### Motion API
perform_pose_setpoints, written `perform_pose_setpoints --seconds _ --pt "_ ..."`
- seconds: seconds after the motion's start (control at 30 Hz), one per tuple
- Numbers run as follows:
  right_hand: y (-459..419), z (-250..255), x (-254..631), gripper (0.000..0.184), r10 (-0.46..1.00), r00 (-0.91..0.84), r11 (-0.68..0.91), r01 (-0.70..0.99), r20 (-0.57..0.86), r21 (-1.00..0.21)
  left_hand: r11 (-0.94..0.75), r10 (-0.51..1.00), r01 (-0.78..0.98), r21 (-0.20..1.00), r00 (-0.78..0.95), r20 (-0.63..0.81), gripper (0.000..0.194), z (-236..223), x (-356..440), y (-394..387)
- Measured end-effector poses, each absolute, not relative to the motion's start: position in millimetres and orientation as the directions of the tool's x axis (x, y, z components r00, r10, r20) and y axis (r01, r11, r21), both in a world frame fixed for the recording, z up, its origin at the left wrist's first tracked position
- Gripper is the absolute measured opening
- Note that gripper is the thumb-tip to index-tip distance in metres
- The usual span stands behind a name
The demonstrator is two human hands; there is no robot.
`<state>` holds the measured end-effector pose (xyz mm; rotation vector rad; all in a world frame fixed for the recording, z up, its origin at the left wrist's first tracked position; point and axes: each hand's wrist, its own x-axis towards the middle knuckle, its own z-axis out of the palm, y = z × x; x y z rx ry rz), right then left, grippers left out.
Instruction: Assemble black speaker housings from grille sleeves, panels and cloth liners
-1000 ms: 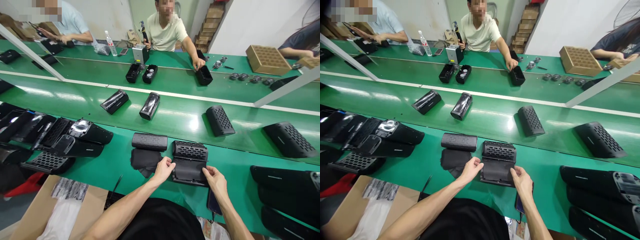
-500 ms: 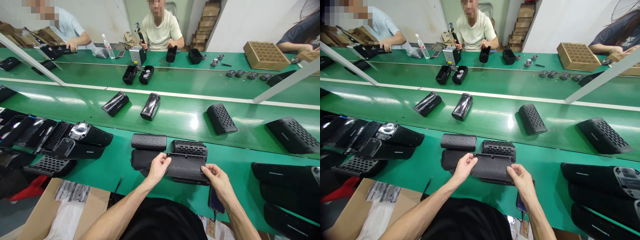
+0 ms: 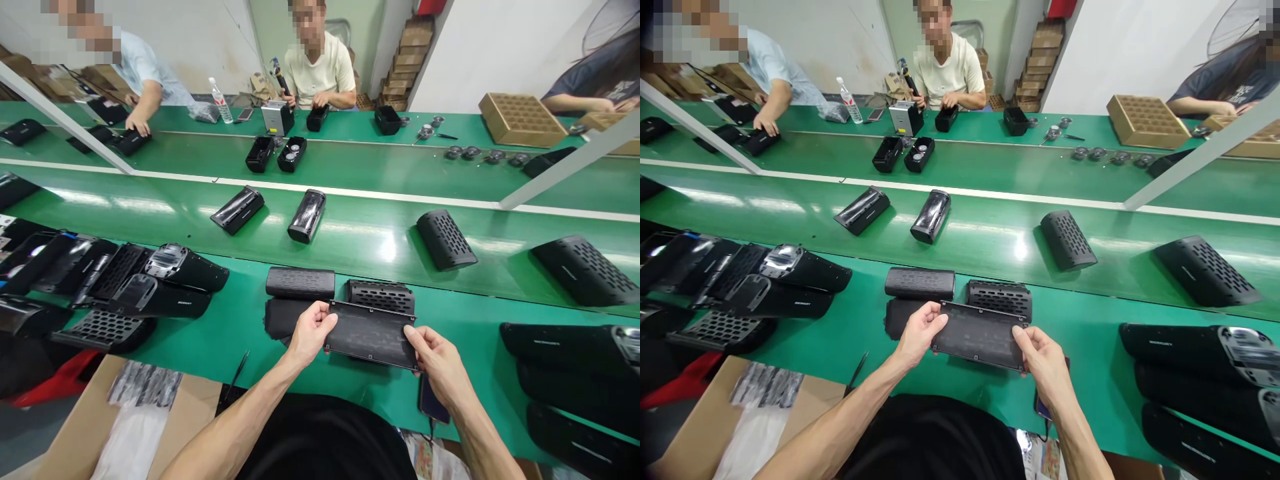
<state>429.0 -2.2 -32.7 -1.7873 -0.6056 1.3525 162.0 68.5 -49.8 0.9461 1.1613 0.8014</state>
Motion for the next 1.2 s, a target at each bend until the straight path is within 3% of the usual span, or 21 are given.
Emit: perform_pose_setpoints --seconds 0.27,0.77,0.9,1.2 --pt "-11 -38 435 0.045 0.782 0.284 -0.548 -0.112 -0.555 -0.829 0.498 0.844 -0.151 0.854 0.312 -0.437 0.044 -49 155 66" --pt "-13 -25 431 0.043 0.809 0.267 -0.487 -0.195 -0.524 -0.851 0.426 0.886 -0.186 0.886 0.285 -0.366 0.042 -44 152 70" --pt "-13 -20 431 0.043 0.822 0.268 -0.476 -0.161 -0.502 -0.865 0.39 0.901 -0.143 0.91 0.263 -0.344 0.043 -39 148 71" --pt "-12 -15 430 0.039 0.853 0.266 -0.431 -0.126 -0.449 -0.894 0.35 0.906 -0.229 0.908 0.329 -0.267 0.035 -36 138 70"
